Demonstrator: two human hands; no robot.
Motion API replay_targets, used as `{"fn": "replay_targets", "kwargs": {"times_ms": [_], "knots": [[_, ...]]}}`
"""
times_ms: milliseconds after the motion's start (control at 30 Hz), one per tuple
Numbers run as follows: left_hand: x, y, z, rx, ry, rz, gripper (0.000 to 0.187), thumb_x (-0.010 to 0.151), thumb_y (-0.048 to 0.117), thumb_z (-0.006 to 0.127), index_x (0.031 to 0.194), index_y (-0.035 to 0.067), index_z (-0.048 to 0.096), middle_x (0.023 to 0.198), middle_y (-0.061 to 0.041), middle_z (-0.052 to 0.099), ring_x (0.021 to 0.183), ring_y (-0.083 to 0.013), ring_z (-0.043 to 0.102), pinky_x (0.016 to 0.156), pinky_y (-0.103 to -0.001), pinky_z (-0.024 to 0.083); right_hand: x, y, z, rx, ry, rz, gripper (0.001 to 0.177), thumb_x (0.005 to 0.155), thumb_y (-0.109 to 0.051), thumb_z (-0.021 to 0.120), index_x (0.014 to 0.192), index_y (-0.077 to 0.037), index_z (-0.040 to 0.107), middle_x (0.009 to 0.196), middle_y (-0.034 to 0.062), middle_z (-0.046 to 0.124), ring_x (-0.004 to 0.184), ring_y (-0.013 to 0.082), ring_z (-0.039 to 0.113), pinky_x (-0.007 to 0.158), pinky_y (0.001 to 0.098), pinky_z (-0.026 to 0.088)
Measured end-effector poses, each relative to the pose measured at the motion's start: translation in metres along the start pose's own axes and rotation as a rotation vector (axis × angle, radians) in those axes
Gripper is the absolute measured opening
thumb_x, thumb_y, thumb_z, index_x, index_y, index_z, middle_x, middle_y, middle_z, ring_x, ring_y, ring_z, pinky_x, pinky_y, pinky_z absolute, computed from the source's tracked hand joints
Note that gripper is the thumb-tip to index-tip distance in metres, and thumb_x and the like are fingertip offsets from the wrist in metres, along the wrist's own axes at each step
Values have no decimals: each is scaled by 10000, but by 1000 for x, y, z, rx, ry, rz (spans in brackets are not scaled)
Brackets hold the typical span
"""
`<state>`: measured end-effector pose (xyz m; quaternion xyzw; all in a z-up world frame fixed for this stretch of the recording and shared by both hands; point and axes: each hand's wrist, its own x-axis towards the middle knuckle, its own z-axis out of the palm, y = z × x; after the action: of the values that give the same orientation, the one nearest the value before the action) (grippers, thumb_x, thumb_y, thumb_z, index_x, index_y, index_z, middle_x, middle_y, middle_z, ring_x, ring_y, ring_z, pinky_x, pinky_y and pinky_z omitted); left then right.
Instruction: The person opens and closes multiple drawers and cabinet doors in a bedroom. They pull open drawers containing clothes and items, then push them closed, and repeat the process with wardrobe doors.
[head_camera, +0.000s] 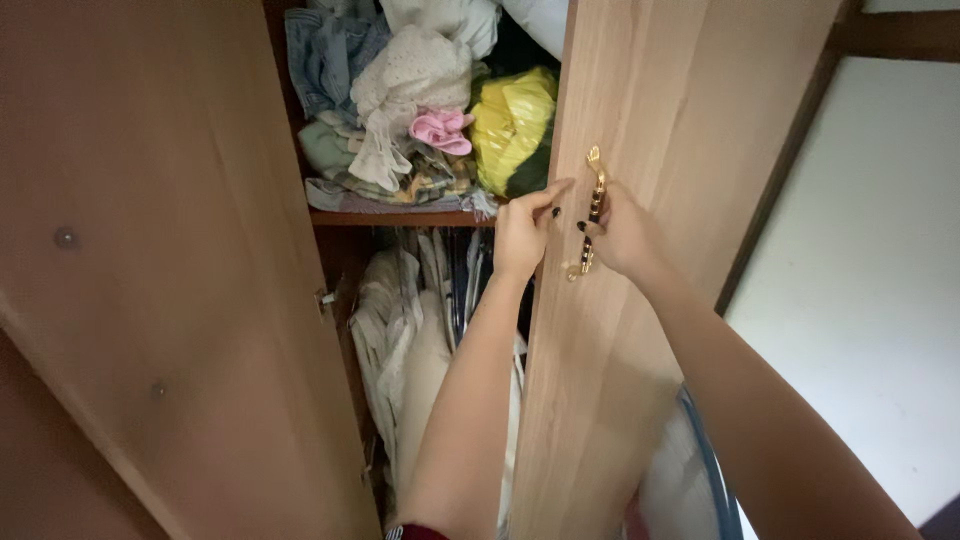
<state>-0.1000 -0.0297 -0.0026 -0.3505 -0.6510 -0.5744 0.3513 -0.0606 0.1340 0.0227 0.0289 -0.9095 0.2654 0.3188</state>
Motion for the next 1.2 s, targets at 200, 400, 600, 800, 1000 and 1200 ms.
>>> {"fn": "replay_targets", "kwargs": {"times_ms": [200, 400, 600, 800, 1000, 1200], "knots": [[13, -25, -4, -47, -51, -10, 620, 842, -189, 501, 1315, 161, 697, 1222, -184, 731, 1141, -258, 738, 962, -318, 564, 13, -9, 9, 10, -51, 50, 408, 883, -82, 728, 1233, -32, 526, 918, 150, 692, 904, 304, 707, 792, 437, 532], [10, -39, -12, 288, -293, -155, 947, 750, -13, 756, 1506, 440, 409, 1147, -206, 624, 1102, -368, 644, 965, -409, 534, 34, 7, 35, 68, 46, -67, 389, 879, -31, 695, 1226, -12, 520, 976, 181, 693, 925, 325, 705, 803, 443, 535], [8, -41, -8, 475, -365, -242, 1093, 744, 51, 785, 1550, 554, 246, 1318, -163, 554, 1241, -400, 537, 1012, -480, 488, 53, 15, 50, 19, 55, -18, 397, 855, -19, 695, 1214, -20, 525, 1022, 168, 698, 972, 329, 703, 832, 454, 535], [13, -62, -18, 511, -305, -202, 797, 744, 110, 758, 1464, 352, 517, 1334, -163, 562, 1259, -372, 545, 1031, -466, 482, 59, 15, 58, 4, 97, -5, 505, 846, -45, 725, 1303, -32, 511, 1054, 174, 697, 1014, 355, 686, 878, 466, 528], [4, -75, -62, 594, -223, -135, 463, 797, 161, 716, 1261, 157, 725, 1401, -153, 583, 1311, -376, 531, 1090, -466, 469, 66, 11, 62, -52, 75, -2, 553, 893, -50, 677, 1412, -66, 487, 1128, 196, 678, 1059, 370, 668, 928, 468, 523], [-11, -30, -135, 796, -220, -246, 431, 817, 190, 727, 1247, 170, 709, 1499, -175, 450, 1341, -381, 457, 1083, -533, 423, 53, -4, 52, -89, 32, 101, 459, 905, -70, 723, 1329, -24, 552, 1218, 215, 667, 1137, 381, 651, 991, 466, 508]]}}
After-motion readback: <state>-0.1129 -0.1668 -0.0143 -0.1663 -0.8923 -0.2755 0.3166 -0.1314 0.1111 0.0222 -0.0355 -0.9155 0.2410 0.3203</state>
